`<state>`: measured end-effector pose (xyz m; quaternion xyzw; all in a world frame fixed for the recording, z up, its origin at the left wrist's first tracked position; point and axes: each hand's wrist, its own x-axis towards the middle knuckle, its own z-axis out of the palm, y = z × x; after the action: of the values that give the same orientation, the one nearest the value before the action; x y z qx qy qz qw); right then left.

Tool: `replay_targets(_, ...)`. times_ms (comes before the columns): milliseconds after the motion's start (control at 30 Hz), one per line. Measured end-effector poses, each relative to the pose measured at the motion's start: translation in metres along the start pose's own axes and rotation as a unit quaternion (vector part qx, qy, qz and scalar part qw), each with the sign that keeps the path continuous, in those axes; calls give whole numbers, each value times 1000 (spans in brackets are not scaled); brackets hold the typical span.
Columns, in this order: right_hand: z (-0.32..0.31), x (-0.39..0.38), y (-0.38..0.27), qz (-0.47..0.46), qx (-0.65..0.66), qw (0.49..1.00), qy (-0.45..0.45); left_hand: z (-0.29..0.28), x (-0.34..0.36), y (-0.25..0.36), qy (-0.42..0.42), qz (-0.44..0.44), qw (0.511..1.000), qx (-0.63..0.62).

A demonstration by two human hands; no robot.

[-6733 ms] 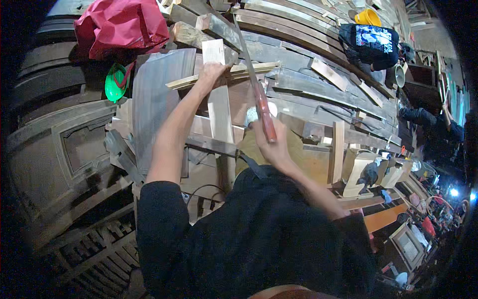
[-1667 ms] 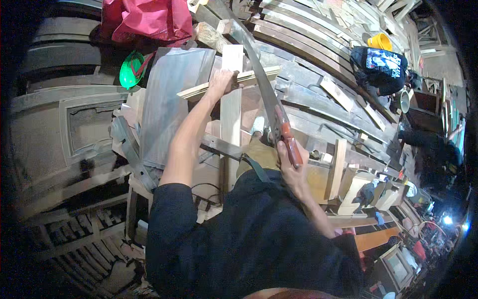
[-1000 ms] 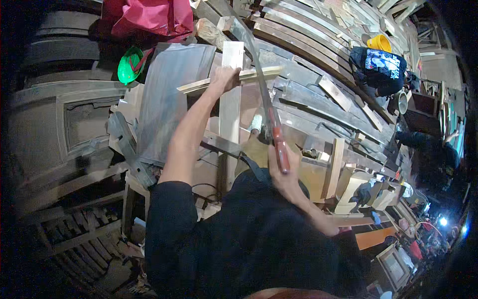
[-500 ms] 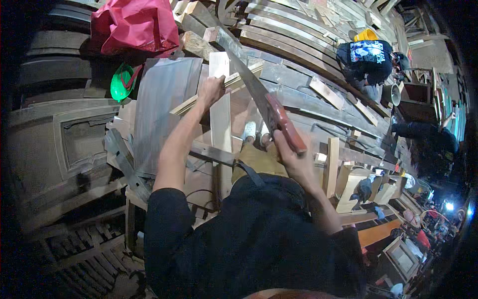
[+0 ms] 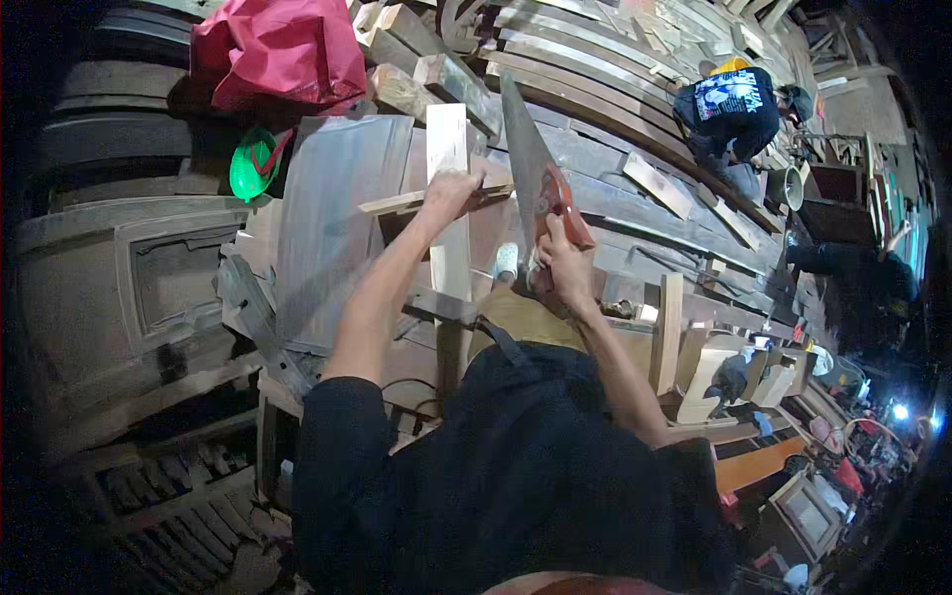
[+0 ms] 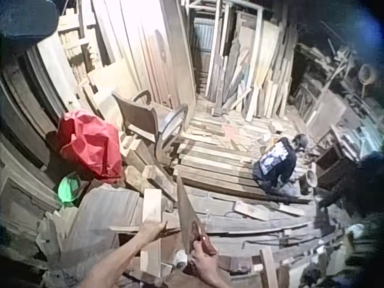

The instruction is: The person cuts wooden boards using a hand saw while holding the wood in place by hand.

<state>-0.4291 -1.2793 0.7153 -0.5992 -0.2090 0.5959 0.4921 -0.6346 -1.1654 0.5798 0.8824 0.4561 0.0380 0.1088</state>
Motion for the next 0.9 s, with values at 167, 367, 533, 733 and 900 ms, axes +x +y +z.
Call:
replay_targets(167,-18,-38,21,-148,-225,961,-59,7,-5,-3,-11,17,999,30)
replay_targets(367,-12,-62,-17,-15,-83,996,-42,12,-9,-1,24,20,997,71)
replay_targets(533,-17,-57,1,-54,-100,993,-45,2,-6,-4,51,4,999,8)
replay_targets(733,3,-36,-6,-100,-147,983,-35,0,10,-13,-35,-26,998,42)
replay_targets(900,-1,-70,-6,-190,-286,938,-54,-10,19,-15,-51,-128,989,-55)
